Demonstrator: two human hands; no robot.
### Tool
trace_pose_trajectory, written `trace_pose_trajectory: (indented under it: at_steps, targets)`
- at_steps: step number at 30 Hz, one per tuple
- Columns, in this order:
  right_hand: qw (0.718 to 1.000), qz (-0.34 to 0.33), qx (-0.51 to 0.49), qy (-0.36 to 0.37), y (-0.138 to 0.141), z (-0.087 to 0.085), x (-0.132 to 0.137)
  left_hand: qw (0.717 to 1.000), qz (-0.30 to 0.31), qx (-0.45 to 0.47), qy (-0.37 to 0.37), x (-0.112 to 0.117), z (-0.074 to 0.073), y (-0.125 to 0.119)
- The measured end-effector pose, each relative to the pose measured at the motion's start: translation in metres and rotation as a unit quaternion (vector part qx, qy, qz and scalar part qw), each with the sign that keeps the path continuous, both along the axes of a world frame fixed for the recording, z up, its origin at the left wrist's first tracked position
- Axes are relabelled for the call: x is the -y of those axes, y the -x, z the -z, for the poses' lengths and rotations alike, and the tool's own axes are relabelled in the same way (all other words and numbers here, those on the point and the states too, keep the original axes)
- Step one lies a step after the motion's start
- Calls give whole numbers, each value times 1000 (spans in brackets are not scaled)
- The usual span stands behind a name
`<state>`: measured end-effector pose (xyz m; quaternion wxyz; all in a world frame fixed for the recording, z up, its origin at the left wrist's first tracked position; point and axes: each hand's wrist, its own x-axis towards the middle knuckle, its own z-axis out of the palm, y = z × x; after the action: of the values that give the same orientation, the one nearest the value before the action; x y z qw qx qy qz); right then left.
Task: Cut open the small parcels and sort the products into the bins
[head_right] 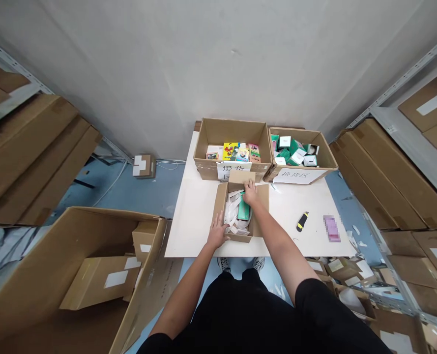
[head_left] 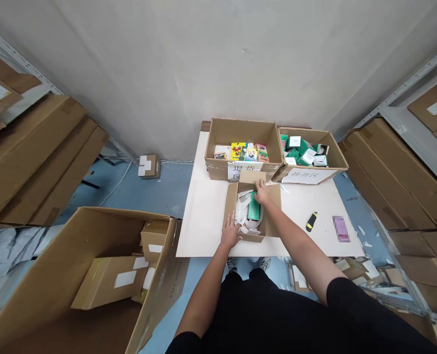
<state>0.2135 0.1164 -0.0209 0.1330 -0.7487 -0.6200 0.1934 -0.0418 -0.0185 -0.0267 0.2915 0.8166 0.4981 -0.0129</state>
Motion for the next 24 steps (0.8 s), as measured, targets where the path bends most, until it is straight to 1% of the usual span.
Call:
trace_pose_trajectory:
  at_steps: [2, 3, 4, 5, 8, 9, 11, 14, 18, 21, 24]
  targets:
    - [999, -2, -6, -45, 20, 16, 25, 1000, -3, -1, 3, 0, 0, 0]
    - [998, -13, -14, -52, 30, 25, 38, 1000, -3, -2, 3, 0, 0, 0]
    - [999, -26, -21, -33, 38, 35, 51, 1000, -3, -1, 3, 0, -1, 0]
    - [999, -28, -20, 1, 44, 45, 63, 1000, -3, 0, 3, 0, -1, 0]
    - [995, 6, 6, 95, 49, 70, 88, 1000, -5, 7, 3, 1, 0, 0]
    - [993, 9, 18, 117, 48, 75, 92, 1000, -7, 12, 1, 1, 0, 0]
    - [987, -16, 45, 151, 43, 79, 95, 1000, -13, 21, -4, 2, 2, 0]
    - [980, -65, 70, 175, 40, 75, 90, 1000, -17, 20, -4, 3, 6, -1]
    - [982, -92, 86, 138, 39, 57, 83, 1000, -6, 5, 3, 2, 11, -1]
    - [986, -80, 99, 109, 37, 38, 85, 1000, -6, 4, 1, 1, 12, -1]
    - [990, -51, 103, 83, 35, 12, 83, 1000, 0, 5, 4, 1, 12, 0]
